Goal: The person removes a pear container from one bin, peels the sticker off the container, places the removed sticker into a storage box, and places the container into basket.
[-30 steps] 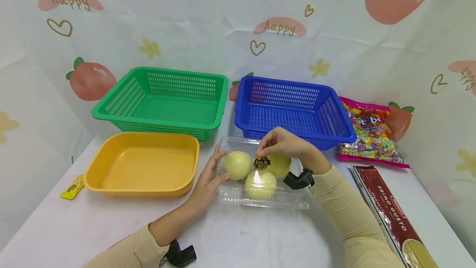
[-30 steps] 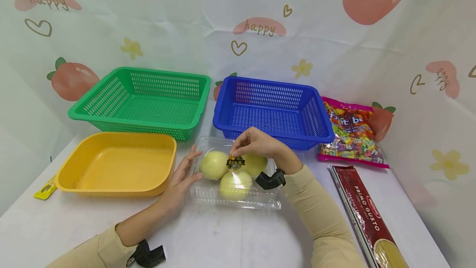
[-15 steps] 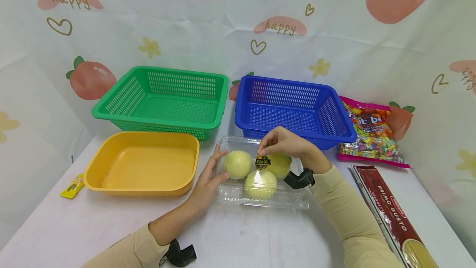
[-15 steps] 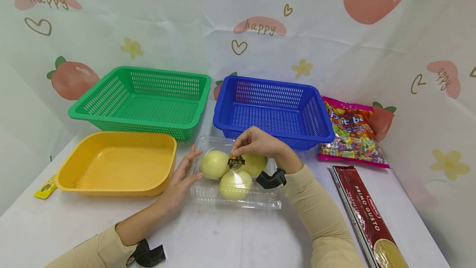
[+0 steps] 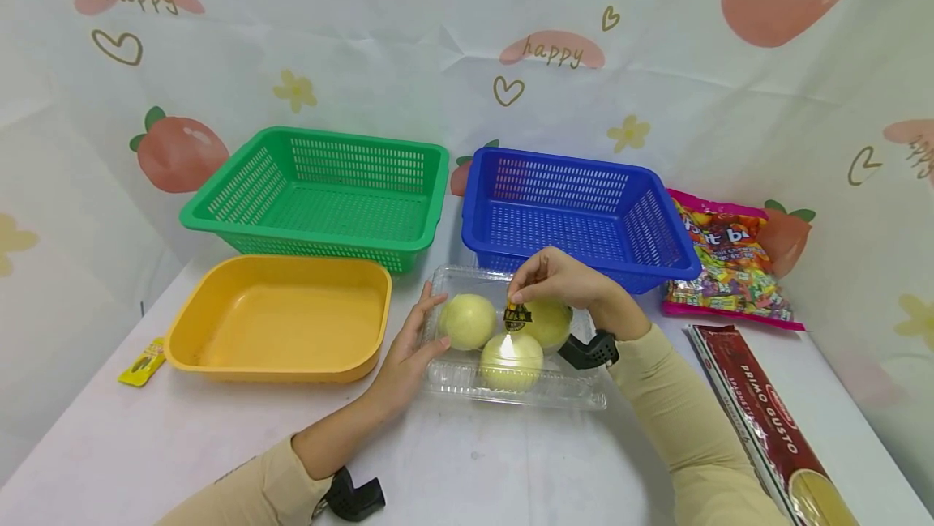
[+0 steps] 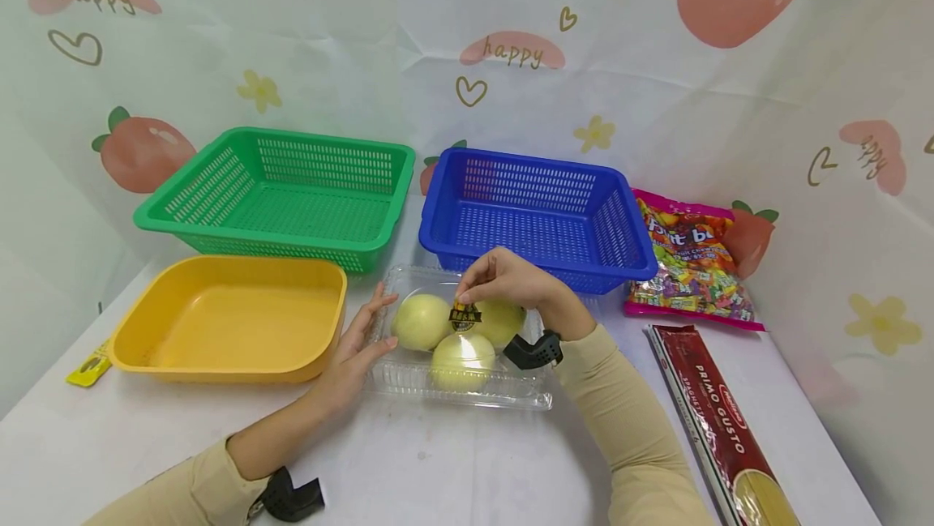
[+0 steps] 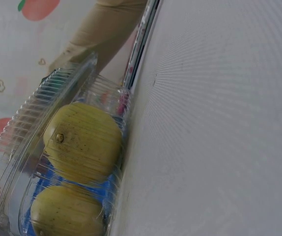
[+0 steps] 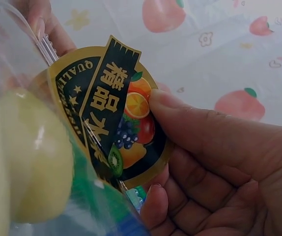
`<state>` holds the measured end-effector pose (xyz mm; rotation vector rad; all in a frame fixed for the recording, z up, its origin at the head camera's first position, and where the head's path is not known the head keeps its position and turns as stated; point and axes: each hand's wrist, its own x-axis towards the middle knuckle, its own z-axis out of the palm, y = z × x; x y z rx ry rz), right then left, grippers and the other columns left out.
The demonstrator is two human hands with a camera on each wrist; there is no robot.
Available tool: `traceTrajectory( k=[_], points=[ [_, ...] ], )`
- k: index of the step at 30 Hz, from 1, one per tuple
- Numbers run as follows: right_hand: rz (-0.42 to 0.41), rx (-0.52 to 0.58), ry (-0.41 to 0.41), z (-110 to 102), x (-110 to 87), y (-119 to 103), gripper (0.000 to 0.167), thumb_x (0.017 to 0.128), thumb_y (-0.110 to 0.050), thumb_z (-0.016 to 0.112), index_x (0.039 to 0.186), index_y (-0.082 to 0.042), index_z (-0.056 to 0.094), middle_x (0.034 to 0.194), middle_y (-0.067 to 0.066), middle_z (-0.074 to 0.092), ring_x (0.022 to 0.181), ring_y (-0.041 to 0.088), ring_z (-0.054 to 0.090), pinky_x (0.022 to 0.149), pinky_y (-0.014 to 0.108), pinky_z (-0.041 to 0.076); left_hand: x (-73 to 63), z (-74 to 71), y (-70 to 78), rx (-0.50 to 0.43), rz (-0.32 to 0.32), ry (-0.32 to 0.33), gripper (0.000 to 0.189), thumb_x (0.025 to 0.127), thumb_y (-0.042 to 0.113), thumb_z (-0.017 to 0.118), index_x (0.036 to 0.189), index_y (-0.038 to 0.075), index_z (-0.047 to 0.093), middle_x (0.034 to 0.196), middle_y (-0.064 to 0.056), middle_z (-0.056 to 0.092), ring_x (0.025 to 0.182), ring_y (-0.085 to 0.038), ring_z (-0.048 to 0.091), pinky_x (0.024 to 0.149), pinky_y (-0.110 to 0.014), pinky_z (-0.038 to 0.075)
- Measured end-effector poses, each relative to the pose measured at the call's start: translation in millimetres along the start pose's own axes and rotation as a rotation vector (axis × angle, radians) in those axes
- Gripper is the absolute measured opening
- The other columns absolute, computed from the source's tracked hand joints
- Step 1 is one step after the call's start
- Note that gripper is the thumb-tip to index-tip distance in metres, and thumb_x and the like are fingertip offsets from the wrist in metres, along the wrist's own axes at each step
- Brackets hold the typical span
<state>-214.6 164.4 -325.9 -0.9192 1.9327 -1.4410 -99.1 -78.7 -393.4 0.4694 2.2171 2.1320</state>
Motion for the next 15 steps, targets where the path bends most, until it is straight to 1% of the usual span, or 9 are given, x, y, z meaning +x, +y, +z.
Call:
traceTrajectory(
  k=[4,7,8,11,15],
  points=[
    [0.005,0.006,0.008,-0.9,0.3,1.2,0.013,0.082,0.002,0.065,0.084,0.016,0.065,0.073,-0.007,0.07,0.066,0.006,0.06,0.062,0.019,0.05,0.3,-0.2,0.3,0.0,0.006,-0.003,0.053,0.092,0.001,0.045,0.142,0.004,0.028,0.158,-0.012,-0.005,0.145,-0.029,-0.005,0.117,-0.052,-0.001],
    [0.004,0.009,0.014,-1.4,0.3,2.0,0.005,0.082,0.003,0.064,0.082,0.006,0.069,0.073,-0.007,0.07,0.066,0.007,0.06,0.061,0.02,0.05,0.8,-0.7,-1.2,0.008,0.013,-0.003,0.053,0.092,0.002,0.045,0.142,0.003,0.028,0.158,-0.014,-0.005,0.145,-0.031,-0.005,0.117,-0.053,-0.001],
    [0.005,0.009,0.015,-1.4,0.4,2.2,0.005,0.082,0.003,0.064,0.082,0.003,0.069,0.073,-0.007,0.07,0.066,0.007,0.06,0.061,0.02,0.05,1.0,-0.7,-1.4,0.011,0.014,-0.002,0.052,0.092,0.002,0.045,0.142,0.004,0.028,0.158,-0.014,-0.004,0.145,-0.031,-0.005,0.116,-0.053,-0.001],
    [0.008,0.011,0.021,-1.8,0.4,3.2,0.012,0.082,0.003,0.064,0.079,-0.007,0.071,0.073,-0.007,0.07,0.066,0.007,0.06,0.061,0.019,0.05,1.0,-0.7,-1.6,0.014,0.013,-0.002,0.052,0.092,0.002,0.045,0.141,0.004,0.029,0.158,-0.013,-0.004,0.145,-0.031,-0.005,0.116,-0.054,-0.001],
    [0.008,0.017,0.026,-2.3,0.3,3.8,0.02,0.082,0.003,0.064,0.077,-0.015,0.071,0.073,-0.007,0.07,0.066,0.007,0.06,0.061,0.019,0.05,0.8,-0.7,-1.3,0.011,0.01,-0.002,0.052,0.092,0.002,0.045,0.141,0.005,0.029,0.158,-0.013,-0.004,0.145,-0.031,-0.005,0.116,-0.054,-0.001]
  ],
)
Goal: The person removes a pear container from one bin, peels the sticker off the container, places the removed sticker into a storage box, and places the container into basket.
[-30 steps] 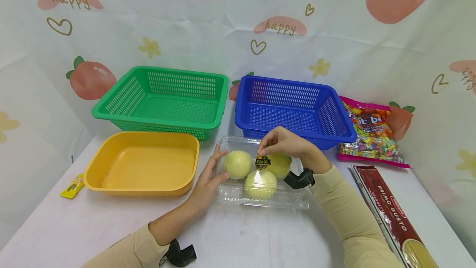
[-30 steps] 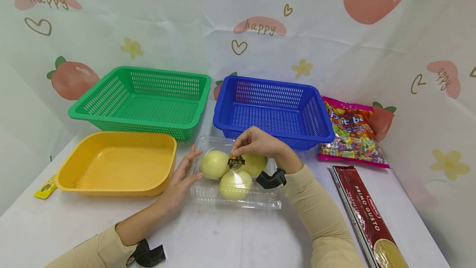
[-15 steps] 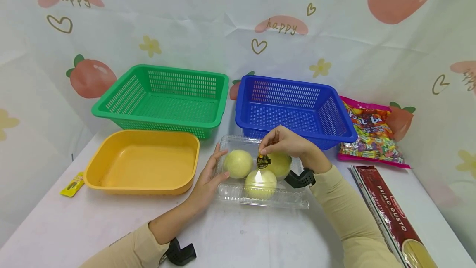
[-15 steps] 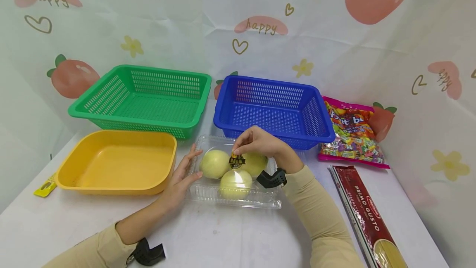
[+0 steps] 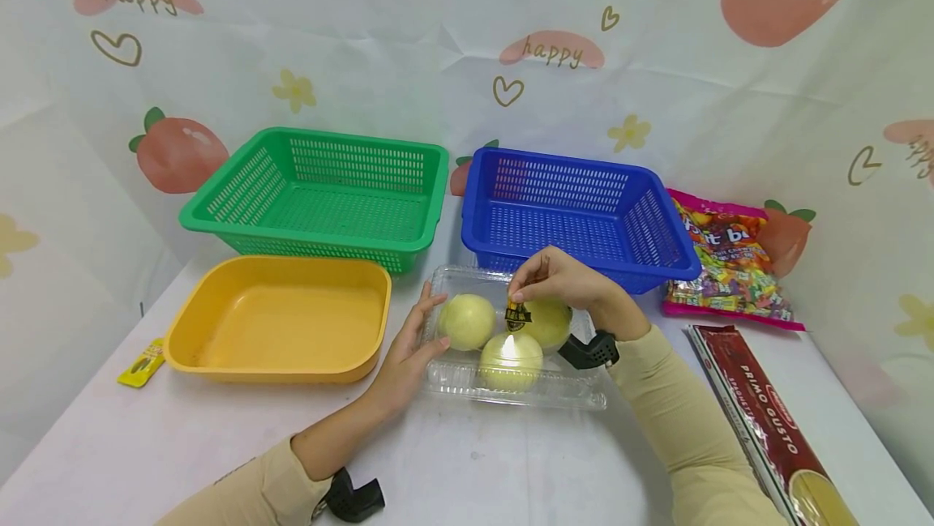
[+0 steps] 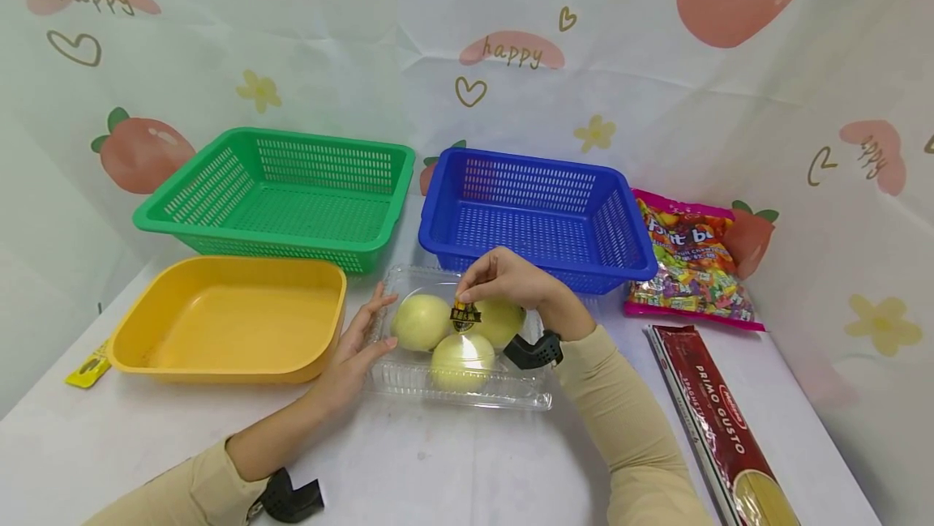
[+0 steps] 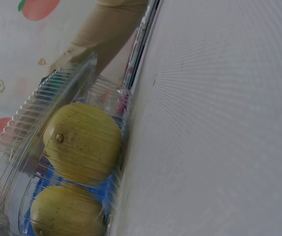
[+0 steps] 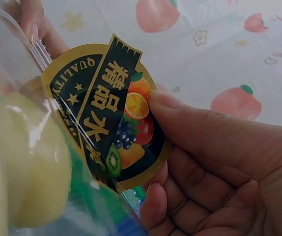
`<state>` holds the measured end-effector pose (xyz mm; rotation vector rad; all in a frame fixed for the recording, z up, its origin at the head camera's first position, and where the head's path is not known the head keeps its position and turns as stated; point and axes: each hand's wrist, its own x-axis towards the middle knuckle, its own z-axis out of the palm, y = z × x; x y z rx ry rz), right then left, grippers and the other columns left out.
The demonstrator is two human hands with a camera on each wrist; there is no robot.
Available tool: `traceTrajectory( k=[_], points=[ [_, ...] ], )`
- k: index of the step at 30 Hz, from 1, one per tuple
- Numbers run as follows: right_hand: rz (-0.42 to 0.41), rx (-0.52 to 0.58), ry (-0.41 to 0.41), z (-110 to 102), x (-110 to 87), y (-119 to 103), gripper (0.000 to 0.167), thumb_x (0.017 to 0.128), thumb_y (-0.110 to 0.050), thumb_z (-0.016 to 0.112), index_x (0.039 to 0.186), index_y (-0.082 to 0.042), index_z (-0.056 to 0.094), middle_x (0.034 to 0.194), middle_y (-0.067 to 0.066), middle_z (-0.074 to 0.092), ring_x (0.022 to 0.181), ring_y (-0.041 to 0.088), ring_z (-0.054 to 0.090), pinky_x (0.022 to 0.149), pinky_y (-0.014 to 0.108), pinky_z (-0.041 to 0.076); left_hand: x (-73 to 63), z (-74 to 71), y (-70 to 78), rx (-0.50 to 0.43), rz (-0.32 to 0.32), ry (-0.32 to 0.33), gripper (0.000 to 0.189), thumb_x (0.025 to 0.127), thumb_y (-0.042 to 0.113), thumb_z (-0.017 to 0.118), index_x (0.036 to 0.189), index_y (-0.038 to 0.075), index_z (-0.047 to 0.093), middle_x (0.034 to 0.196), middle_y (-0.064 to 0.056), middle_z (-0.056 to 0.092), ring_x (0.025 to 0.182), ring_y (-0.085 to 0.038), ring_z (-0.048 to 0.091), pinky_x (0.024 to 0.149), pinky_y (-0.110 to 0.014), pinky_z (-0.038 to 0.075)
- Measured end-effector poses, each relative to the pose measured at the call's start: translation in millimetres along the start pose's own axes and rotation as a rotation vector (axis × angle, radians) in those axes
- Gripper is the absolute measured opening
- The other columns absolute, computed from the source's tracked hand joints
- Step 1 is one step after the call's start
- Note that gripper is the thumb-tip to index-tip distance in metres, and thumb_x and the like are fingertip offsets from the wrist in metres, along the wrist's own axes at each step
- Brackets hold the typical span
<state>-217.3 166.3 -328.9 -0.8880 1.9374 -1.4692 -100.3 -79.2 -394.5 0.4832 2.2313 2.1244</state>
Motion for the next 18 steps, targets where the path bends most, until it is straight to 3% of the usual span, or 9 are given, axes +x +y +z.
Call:
traceTrajectory(
  k=[18],
  points=[
    [0.032,-0.014,0.035,0.6,0.5,1.0,0.018,0.083,0.002,0.063,0.078,-0.014,0.071,0.071,-0.007,0.069,0.064,0.007,0.057,0.059,0.02,0.048,0.0,0.0,0.9,-0.006,-0.011,-0.007,0.052,0.092,0.002,0.044,0.141,0.006,0.029,0.158,-0.011,-0.005,0.145,-0.032,-0.006,0.116,-0.054,-0.001]
  ],
)
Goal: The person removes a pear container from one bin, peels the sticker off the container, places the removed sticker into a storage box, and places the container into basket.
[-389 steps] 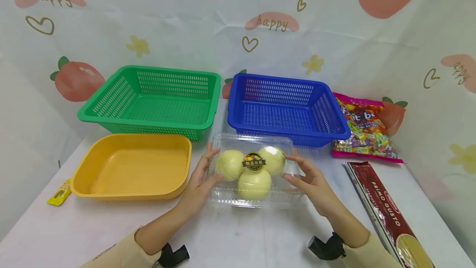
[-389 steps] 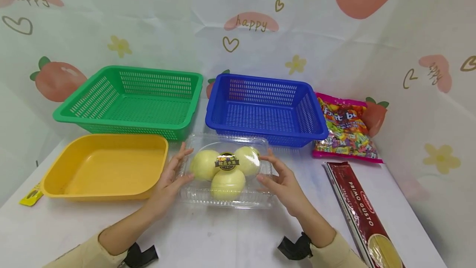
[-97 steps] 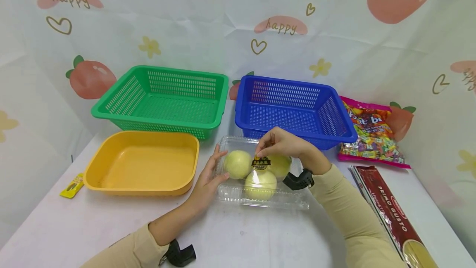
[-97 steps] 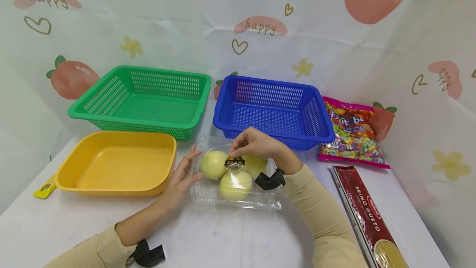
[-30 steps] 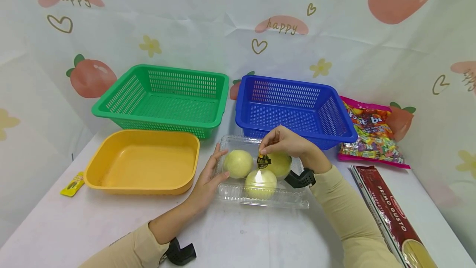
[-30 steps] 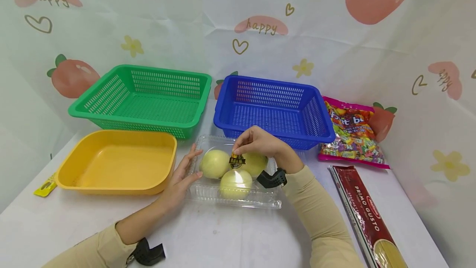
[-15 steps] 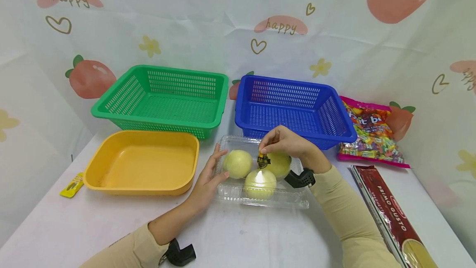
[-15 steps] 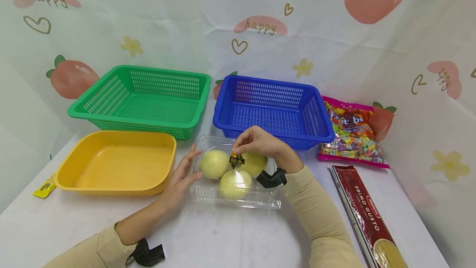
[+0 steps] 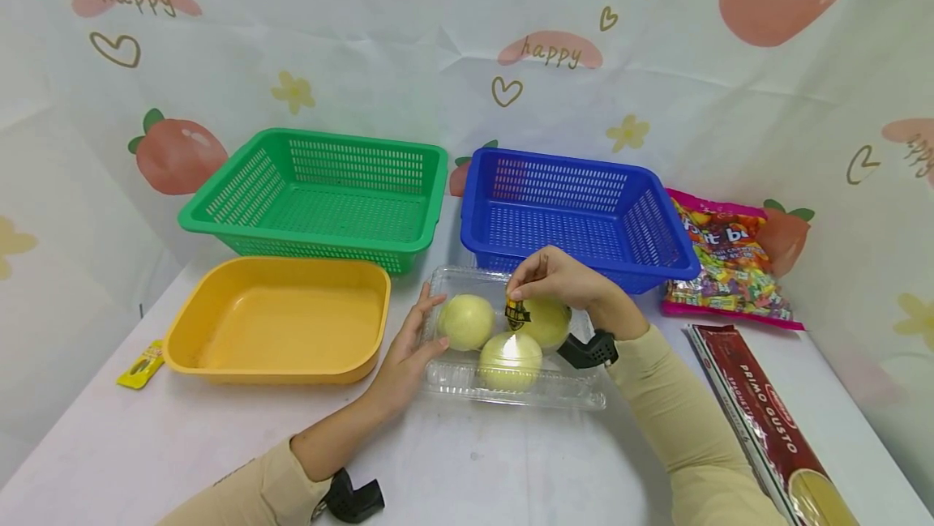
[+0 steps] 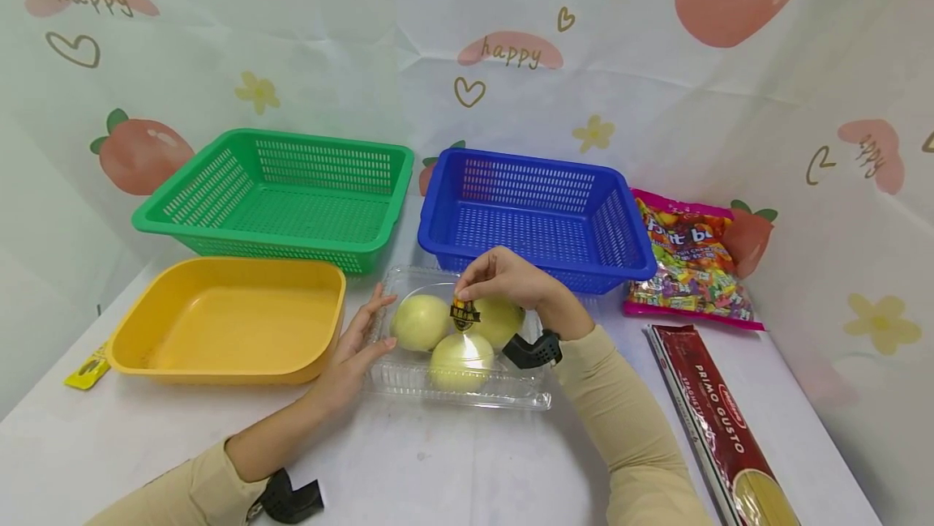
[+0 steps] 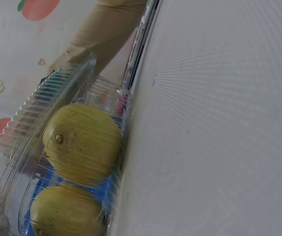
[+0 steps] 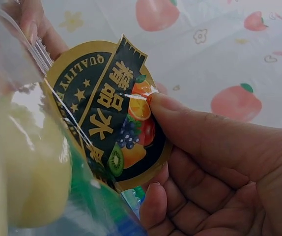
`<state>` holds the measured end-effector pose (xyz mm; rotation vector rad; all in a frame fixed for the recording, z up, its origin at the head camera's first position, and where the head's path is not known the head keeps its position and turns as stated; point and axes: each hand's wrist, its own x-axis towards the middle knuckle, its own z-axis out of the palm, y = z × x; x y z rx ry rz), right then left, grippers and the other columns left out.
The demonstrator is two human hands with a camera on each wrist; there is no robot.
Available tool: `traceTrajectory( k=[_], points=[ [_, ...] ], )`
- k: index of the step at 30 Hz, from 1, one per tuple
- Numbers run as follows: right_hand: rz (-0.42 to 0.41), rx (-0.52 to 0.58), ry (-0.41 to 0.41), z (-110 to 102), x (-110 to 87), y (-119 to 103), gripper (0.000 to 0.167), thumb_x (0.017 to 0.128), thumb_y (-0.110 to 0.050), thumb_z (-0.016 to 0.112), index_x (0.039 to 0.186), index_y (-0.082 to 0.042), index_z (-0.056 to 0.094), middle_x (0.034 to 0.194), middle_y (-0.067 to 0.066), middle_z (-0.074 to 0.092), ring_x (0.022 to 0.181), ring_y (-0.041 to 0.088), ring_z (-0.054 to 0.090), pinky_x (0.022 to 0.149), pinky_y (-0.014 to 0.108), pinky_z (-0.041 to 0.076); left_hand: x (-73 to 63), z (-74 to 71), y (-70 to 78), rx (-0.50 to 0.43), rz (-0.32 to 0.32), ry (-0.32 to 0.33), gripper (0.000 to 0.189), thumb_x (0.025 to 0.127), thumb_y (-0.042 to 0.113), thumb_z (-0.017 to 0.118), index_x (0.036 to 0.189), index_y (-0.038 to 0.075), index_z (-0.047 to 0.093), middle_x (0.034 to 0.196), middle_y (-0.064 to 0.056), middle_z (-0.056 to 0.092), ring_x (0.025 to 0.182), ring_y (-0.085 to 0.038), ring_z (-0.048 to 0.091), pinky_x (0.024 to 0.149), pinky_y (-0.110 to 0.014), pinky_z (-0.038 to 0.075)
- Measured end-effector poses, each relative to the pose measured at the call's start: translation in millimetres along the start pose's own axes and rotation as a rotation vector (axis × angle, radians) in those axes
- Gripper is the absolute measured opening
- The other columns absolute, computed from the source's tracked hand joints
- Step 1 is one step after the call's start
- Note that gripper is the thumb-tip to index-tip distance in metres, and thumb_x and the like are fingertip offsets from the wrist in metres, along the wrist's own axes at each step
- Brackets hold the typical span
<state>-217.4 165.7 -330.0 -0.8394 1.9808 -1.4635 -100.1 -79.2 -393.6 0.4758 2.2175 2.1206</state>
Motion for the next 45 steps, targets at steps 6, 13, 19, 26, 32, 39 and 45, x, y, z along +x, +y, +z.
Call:
traceTrajectory(
  k=[6,13,19,26,32,39,45],
  points=[
    [0.005,0.009,0.006,0.0,-0.6,-1.0,0.02,0.083,0.002,0.063,0.077,-0.015,0.071,0.071,-0.007,0.069,0.064,0.007,0.057,0.059,0.02,0.048,0.0,0.0,0.3,0.0,-0.006,-0.002,0.052,0.092,0.002,0.044,0.142,0.006,0.028,0.158,-0.011,-0.006,0.145,-0.032,-0.006,0.116,-0.054,-0.002],
    [-0.002,0.034,0.0,0.2,-1.6,-2.6,0.022,0.084,0.0,0.063,0.077,-0.019,0.072,0.074,-0.008,0.07,0.068,0.007,0.059,0.063,0.02,0.049,-0.4,0.1,0.6,0.004,-0.003,-0.001,0.052,0.092,0.002,0.044,0.142,0.006,0.028,0.158,-0.012,-0.005,0.145,-0.032,-0.006,0.116,-0.054,-0.001],
    [0.0,0.045,0.008,0.5,-1.6,-2.3,0.024,0.084,0.001,0.062,0.077,-0.02,0.072,0.075,-0.008,0.07,0.07,0.006,0.06,0.065,0.02,0.05,-0.1,-0.1,0.4,0.006,-0.008,0.0,0.051,0.093,0.003,0.044,0.142,0.008,0.029,0.158,-0.012,-0.005,0.145,-0.031,-0.006,0.116,-0.054,-0.002],
    [0.021,0.061,0.018,1.1,-1.5,-3.2,0.026,0.084,0.004,0.061,0.077,-0.019,0.072,0.075,-0.008,0.07,0.073,0.007,0.061,0.068,0.02,0.05,-0.2,0.0,0.7,0.005,-0.021,0.0,0.052,0.093,0.004,0.044,0.142,0.008,0.029,0.158,-0.009,-0.005,0.145,-0.031,-0.007,0.116,-0.054,-0.002],
    [0.034,0.068,0.021,0.2,-0.9,-2.5,0.027,0.084,0.005,0.06,0.076,-0.019,0.072,0.075,-0.007,0.07,0.073,0.007,0.061,0.07,0.021,0.05,0.3,-0.1,0.3,0.002,-0.019,-0.002,0.052,0.093,0.004,0.044,0.142,0.007,0.028,0.158,-0.011,-0.006,0.145,-0.03,-0.007,0.116,-0.055,-0.003],
    [0.037,0.074,0.019,0.1,-0.4,-2.3,0.029,0.085,0.006,0.059,0.077,-0.018,0.072,0.076,-0.007,0.07,0.074,0.007,0.062,0.073,0.021,0.051,0.2,-0.1,0.3,0.007,-0.008,0.001,0.052,0.092,0.002,0.044,0.142,0.004,0.028,0.158,-0.012,-0.005,0.145,-0.031,-0.006,0.116,-0.055,-0.002],
    [0.037,0.084,0.012,-0.1,-0.6,-2.0,0.029,0.085,0.006,0.058,0.078,-0.018,0.072,0.078,-0.007,0.071,0.076,0.007,0.063,0.075,0.021,0.052,-0.1,-0.2,-0.3,0.003,-0.006,-0.001,0.052,0.092,0.002,0.044,0.142,0.003,0.027,0.158,-0.012,-0.006,0.145,-0.031,-0.007,0.116,-0.055,-0.003]
  ],
)
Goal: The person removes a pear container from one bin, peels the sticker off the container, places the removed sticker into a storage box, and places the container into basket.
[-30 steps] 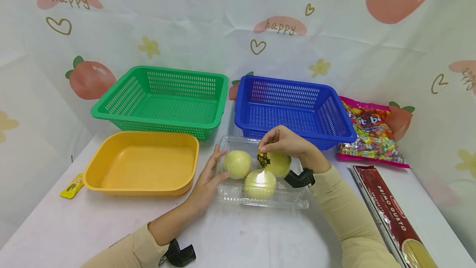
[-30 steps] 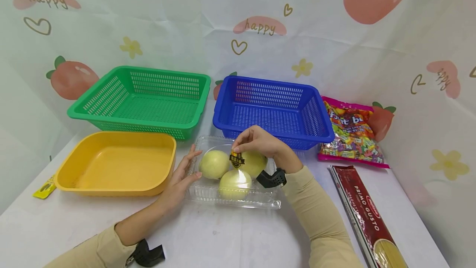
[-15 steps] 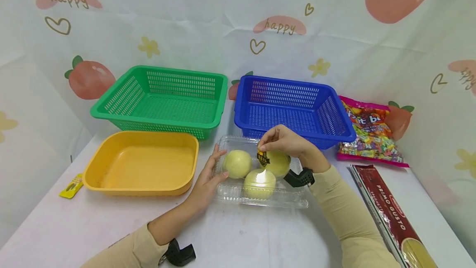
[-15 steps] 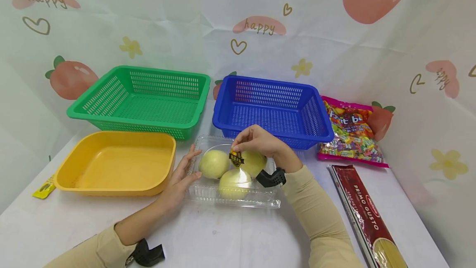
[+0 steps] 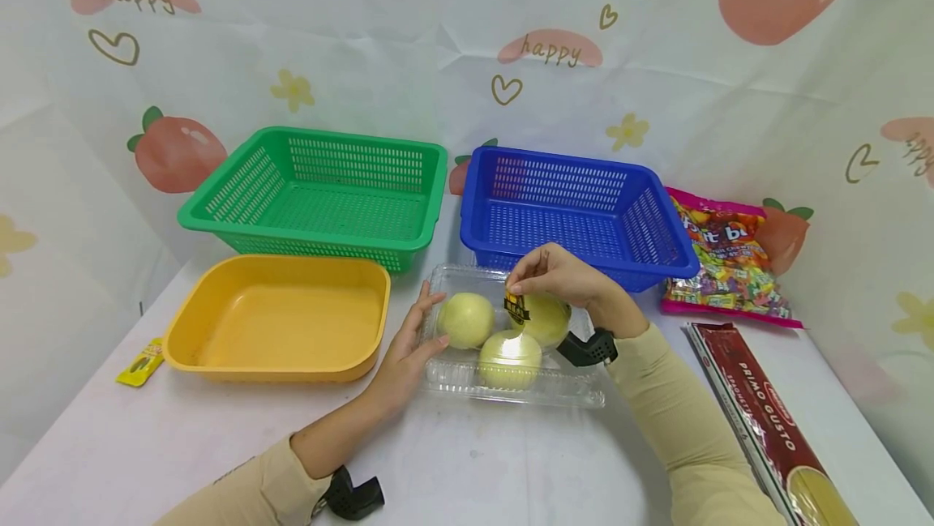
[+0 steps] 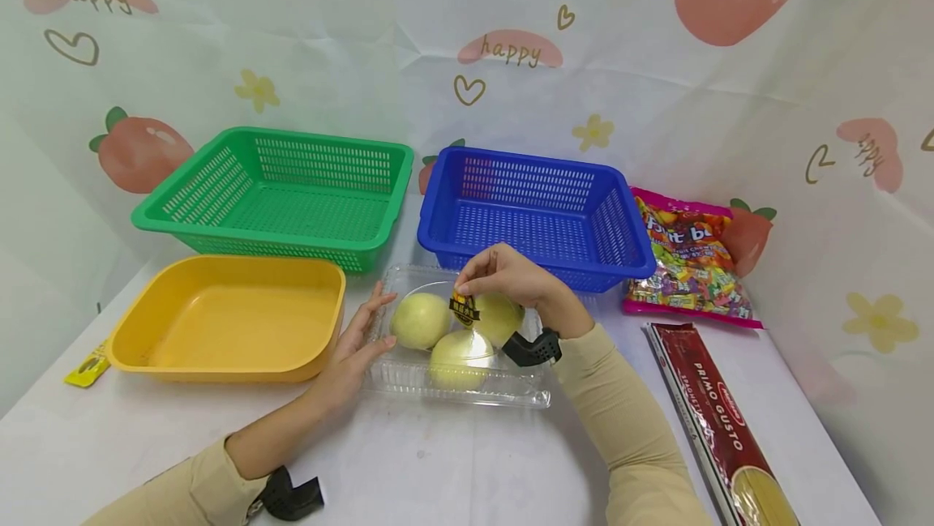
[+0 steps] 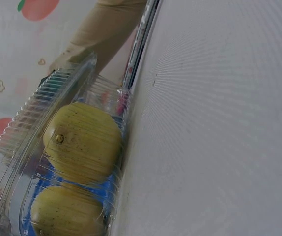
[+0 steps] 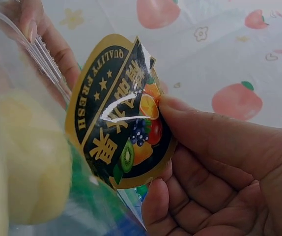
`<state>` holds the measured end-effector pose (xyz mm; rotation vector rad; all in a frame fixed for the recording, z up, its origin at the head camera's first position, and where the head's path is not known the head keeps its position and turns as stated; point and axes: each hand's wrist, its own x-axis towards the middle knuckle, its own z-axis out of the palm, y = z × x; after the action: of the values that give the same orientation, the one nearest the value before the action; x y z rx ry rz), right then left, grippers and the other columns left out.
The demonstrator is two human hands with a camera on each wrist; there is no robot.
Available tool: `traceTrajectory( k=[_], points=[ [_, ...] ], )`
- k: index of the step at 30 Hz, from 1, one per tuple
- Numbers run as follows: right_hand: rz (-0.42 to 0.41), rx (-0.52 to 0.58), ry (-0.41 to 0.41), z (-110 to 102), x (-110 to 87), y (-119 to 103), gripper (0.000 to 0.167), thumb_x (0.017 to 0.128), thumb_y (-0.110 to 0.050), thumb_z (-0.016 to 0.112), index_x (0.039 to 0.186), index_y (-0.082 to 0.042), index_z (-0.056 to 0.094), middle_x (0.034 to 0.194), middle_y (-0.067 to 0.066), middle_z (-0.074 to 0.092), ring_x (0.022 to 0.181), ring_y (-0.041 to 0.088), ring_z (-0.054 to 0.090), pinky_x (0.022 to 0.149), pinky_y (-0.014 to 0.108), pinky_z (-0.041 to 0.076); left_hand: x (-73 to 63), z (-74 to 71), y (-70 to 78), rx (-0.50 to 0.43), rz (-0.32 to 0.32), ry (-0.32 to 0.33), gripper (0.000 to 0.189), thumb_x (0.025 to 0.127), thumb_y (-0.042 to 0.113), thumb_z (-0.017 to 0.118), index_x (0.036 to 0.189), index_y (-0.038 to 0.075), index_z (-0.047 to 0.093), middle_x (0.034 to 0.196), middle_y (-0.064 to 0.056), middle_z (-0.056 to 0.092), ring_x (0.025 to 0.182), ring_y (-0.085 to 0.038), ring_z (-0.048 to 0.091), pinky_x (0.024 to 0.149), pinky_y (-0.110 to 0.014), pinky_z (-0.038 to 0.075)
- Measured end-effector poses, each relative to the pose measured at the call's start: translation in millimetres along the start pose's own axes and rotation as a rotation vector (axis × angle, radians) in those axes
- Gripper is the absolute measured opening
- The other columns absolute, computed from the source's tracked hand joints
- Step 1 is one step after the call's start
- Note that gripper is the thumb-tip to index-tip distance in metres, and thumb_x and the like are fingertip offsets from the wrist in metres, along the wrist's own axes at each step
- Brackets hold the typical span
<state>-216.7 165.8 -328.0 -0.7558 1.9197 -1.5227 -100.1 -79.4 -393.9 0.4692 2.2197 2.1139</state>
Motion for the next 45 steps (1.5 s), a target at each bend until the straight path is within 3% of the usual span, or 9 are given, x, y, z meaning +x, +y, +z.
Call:
traceTrajectory(
  k=[23,30,37,45],
  points=[
    [-0.002,0.015,-0.019,0,0.3,-2,0.021,0.085,0.001,0.061,0.079,-0.016,0.071,0.077,-0.005,0.07,0.075,0.008,0.063,0.076,0.022,0.052,0.1,0.3,0.6,-0.001,-0.011,-0.003,0.052,0.092,0.002,0.044,0.142,0.007,0.028,0.158,-0.011,-0.006,0.145,-0.03,-0.009,0.116,-0.055,-0.004],
    [0.019,0.049,0.019,0,1.5,-3,0.025,0.087,0.004,0.057,0.08,-0.016,0.071,0.077,-0.005,0.07,0.076,0.008,0.063,0.077,0.023,0.053,-0.1,0.5,-0.2,0.001,-0.008,-0.001,0.052,0.092,0.001,0.044,0.142,0.004,0.028,0.158,-0.011,-0.006,0.145,-0.031,-0.007,0.116,-0.054,-0.003],
    [0.06,0.027,0.076,4,2.5,-8,0.016,0.086,-0.002,0.061,0.082,-0.014,0.071,0.078,-0.006,0.07,0.077,0.007,0.063,0.077,0.023,0.053,-0.3,0.4,0.3,0.003,-0.004,0.002,0.053,0.092,0.001,0.044,0.142,0.004,0.028,0.158,-0.011,-0.006,0.145,-0.031,-0.006,0.116,-0.054,-0.002],
    [0.079,0.03,0.101,5,4.1,-10,0.015,0.086,-0.001,0.061,0.099,0.0,0.069,0.085,-0.005,0.072,0.083,0.009,0.067,0.086,0.026,0.054,0.0,0.3,0.7,-0.006,-0.007,-0.01,0.054,0.092,0.0,0.044,0.143,0.004,0.027,0.158,-0.01,-0.007,0.145,-0.029,-0.007,0.117,-0.052,-0.002]
  ],
)
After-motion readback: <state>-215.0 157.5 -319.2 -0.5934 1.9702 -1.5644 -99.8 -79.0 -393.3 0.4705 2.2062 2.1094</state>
